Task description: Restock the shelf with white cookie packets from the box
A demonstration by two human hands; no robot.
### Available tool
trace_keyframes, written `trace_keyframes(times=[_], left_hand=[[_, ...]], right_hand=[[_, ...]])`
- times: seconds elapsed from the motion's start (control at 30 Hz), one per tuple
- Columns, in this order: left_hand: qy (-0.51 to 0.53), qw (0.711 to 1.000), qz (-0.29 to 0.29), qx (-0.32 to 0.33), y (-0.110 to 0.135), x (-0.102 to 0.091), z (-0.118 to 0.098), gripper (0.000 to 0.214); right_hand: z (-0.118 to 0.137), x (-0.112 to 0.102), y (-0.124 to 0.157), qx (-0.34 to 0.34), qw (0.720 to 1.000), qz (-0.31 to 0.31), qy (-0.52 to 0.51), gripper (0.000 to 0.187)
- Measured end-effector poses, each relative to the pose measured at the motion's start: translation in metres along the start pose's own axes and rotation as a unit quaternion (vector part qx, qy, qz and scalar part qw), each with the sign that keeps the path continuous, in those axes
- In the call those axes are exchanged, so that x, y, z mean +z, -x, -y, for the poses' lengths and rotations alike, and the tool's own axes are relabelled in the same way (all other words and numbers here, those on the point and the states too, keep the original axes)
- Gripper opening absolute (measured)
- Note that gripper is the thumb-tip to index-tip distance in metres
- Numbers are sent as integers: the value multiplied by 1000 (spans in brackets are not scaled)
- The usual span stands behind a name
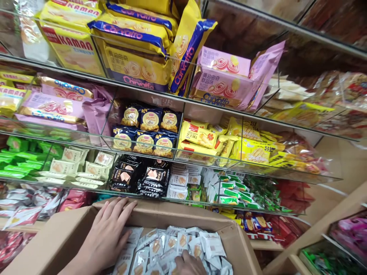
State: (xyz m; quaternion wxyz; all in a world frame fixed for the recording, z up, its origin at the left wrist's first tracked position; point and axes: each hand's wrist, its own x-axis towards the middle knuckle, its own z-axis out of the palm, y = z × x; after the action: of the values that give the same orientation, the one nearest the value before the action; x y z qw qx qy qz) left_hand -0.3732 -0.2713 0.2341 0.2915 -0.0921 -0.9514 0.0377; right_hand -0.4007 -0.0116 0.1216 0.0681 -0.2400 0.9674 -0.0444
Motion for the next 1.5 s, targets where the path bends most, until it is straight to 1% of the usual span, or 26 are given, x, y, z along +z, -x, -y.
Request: trace_keyframes(times=[0.13, 0.2, 0.27, 0.33, 0.4, 0.47, 0.53, 0.6, 0.67, 0.77, 0.8, 0.87, 0.9, 0.93, 0.97, 1.0, 1.07, 1.1, 1.13, 1.23, 1.27, 1.33, 1.37, 1.4, 1.43, 1.5], left_hand=[[2, 1000, 11, -2, -1, -1, 3, 52], [12, 1000, 11, -4, -3, -1, 5, 52], [41, 999, 7, -6, -4, -3, 4, 50], [105, 994, -9, 1, -5, -8, -3, 43], [212, 977, -9, -1, -6, -16, -18, 36], [351, 934, 42, -51, -5, -23, -39, 37], [490, 853, 131, -126, -3, -28, -60, 44], [582, 770, 201, -171, -2, -29, -75, 45], [627, 721, 224, -194, 0, -28, -83, 37], [672, 672, 224, -217, 0, -26, -85, 30], [689, 650, 231, -221, 0, -25, -84, 30], [717, 604, 260, -231, -1, -25, -83, 34], [723, 591, 270, -236, -1, -25, -82, 35], [718, 594, 274, -237, -1, -24, -81, 35], [703, 616, 269, -233, 0, -24, -80, 34], [679, 649, 260, -223, 1, -23, -78, 31], [624, 720, 237, -191, 2, -22, -75, 25], [603, 743, 232, -175, 2, -22, -73, 23], [591, 756, 228, -164, 2, -23, -73, 22], [581, 771, 211, -150, -2, -27, -73, 27], [582, 772, 211, -143, -5, -29, -73, 29], [582, 774, 218, -119, -9, -36, -69, 34], [571, 786, 213, -104, -12, -39, -64, 34], [545, 811, 193, -90, -13, -42, -57, 33], [503, 847, 155, -79, -15, -44, -47, 31], [375, 923, 55, -62, -18, -43, -22, 28]], right_hand=[[-2, -18, 8, 18, 990, 20, -137, 24], [-4, -29, 10, 0, 984, -3, -178, 19], [-6, -45, 11, -17, 974, -52, -222, 17], [-9, -64, 11, -20, 951, -104, -291, 13], [-9, -83, 12, -17, 912, -127, -389, 8], [-5, -98, 14, -11, 854, -122, -506, 16], [5, -108, 18, -4, 783, -98, -615, 25], [17, -112, 22, 12, 727, -80, -682, 32], [28, -110, 26, 22, 709, -85, -700, 35], [37, -98, 26, 19, 713, -127, -689, 36], [38, -93, 24, 20, 704, -133, -698, 37], [37, -85, 21, 29, 660, -118, -741, 37], [37, -83, 20, 30, 637, -103, -763, 35], [35, -81, 20, 22, 622, -89, -778, 32], [33, -81, 20, 4, 619, -73, -782, 29], [31, -82, 21, -20, 627, -56, -777, 30], [26, -87, 23, -61, 665, -25, -744, 37], [24, -92, 25, -72, 692, -15, -719, 37], [22, -98, 26, -74, 723, -13, -687, 34], [21, -125, 34, -67, 820, -42, -567, 27], [21, -136, 37, -69, 844, -53, -530, 26], [19, -158, 42, -76, 877, -69, -470, 24], [16, -168, 42, -76, 889, -78, -445, 23], [12, -177, 41, -70, 899, -95, -422, 22], [5, -185, 38, -56, 909, -125, -394, 22], [-15, -195, 24, 0, 925, -216, -313, 25]])
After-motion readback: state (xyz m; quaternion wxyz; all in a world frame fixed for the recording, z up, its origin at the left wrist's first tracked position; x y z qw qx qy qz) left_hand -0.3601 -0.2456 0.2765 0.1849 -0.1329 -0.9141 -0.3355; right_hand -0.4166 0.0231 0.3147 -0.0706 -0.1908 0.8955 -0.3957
